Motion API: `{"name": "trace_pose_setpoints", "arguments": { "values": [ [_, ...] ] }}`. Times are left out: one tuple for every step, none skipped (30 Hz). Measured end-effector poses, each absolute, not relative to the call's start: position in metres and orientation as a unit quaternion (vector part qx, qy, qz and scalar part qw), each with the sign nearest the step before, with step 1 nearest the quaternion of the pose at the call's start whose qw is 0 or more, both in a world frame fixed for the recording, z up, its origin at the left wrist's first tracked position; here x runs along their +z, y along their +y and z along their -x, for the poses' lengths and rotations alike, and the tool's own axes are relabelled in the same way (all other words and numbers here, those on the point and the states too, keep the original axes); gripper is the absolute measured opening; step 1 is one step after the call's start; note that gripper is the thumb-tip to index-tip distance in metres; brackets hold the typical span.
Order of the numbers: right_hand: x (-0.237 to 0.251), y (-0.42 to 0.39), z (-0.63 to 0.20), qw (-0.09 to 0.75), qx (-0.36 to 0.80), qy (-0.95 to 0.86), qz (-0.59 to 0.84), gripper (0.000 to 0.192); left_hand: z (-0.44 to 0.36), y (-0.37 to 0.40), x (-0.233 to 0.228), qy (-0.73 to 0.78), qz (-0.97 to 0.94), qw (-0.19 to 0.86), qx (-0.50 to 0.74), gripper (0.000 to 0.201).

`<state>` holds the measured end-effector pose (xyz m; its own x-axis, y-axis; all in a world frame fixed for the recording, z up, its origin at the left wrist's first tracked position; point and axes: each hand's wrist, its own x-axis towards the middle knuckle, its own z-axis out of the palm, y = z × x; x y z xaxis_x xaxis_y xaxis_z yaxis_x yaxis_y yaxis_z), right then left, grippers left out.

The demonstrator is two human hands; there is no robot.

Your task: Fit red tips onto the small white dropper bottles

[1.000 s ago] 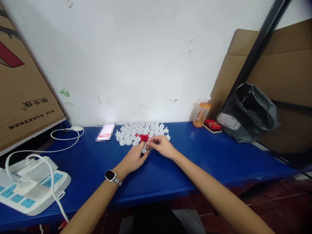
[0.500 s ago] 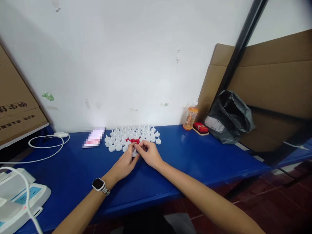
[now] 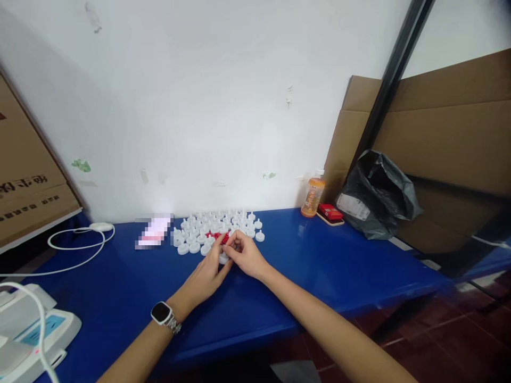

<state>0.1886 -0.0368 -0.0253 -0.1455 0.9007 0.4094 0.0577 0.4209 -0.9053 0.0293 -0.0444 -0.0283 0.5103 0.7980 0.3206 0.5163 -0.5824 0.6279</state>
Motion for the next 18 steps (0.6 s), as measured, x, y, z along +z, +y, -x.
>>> {"name": "trace_pose_setpoints", "arguments": {
  "values": [
    [-0.024,-0.036,-0.191,0.53,0.411,-0.645,0.367,0.017,-0.029,-0.046,-0.028,0.397,-0.839,0.227,0.296,0.07],
    [-0.023,-0.036,-0.193,0.522,0.427,-0.642,0.365,0.018,-0.029,-0.047,-0.027,0.403,-0.84,0.219,0.289,0.073],
    [-0.021,-0.036,-0.197,0.516,0.432,-0.642,0.367,0.018,-0.028,-0.048,-0.026,0.408,-0.842,0.21,0.283,0.075],
    [-0.018,-0.036,-0.201,0.516,0.423,-0.645,0.372,0.017,-0.027,-0.049,-0.025,0.413,-0.844,0.2,0.278,0.076],
    [-0.016,-0.036,-0.206,0.519,0.4,-0.651,0.382,0.016,-0.026,-0.049,-0.024,0.415,-0.846,0.188,0.278,0.074],
    [-0.013,-0.036,-0.212,0.523,0.367,-0.659,0.397,0.014,-0.025,-0.049,-0.022,0.415,-0.847,0.174,0.282,0.069],
    [-0.011,-0.036,-0.218,0.524,0.329,-0.667,0.415,0.012,-0.024,-0.049,-0.02,0.413,-0.848,0.16,0.29,0.061],
    [-0.01,-0.036,-0.224,0.52,0.293,-0.675,0.434,0.01,-0.023,-0.048,-0.019,0.41,-0.849,0.143,0.302,0.05],
    [-0.01,-0.035,-0.229,0.511,0.262,-0.681,0.455,0.009,-0.023,-0.047,-0.017,0.406,-0.848,0.127,0.315,0.04],
    [-0.01,-0.034,-0.233,0.495,0.237,-0.687,0.476,0.007,-0.022,-0.045,-0.015,0.403,-0.846,0.111,0.33,0.031],
    [-0.012,-0.033,-0.237,0.475,0.218,-0.693,0.496,0.006,-0.021,-0.044,-0.014,0.401,-0.844,0.098,0.344,0.024],
    [-0.013,-0.033,-0.239,0.451,0.202,-0.701,0.514,0.005,-0.02,-0.043,-0.013,0.399,-0.841,0.087,0.355,0.02],
    [-0.015,-0.032,-0.24,0.425,0.186,-0.709,0.53,0.003,-0.02,-0.042,-0.013,0.399,-0.838,0.08,0.363,0.018],
    [-0.016,-0.032,-0.24,0.4,0.169,-0.719,0.543,0.002,-0.019,-0.041,-0.013,0.4,-0.836,0.076,0.367,0.017],
    [-0.017,-0.033,-0.239,0.378,0.146,-0.728,0.554,0.003,-0.019,-0.04,-0.013,0.402,-0.835,0.074,0.369,0.016],
    [-0.016,-0.033,-0.237,0.361,0.116,-0.734,0.563,0.007,-0.018,-0.039,-0.013,0.405,-0.833,0.074,0.37,0.015],
    [-0.015,-0.034,-0.234,0.351,0.08,-0.738,0.571,0.012,-0.018,-0.039,-0.014,0.407,-0.832,0.075,0.371,0.015],
    [-0.013,-0.035,-0.232,0.346,0.04,-0.739,0.576,0.017,-0.017,-0.039,-0.014,0.408,-0.83,0.077,0.371,0.016]
  ]
}}
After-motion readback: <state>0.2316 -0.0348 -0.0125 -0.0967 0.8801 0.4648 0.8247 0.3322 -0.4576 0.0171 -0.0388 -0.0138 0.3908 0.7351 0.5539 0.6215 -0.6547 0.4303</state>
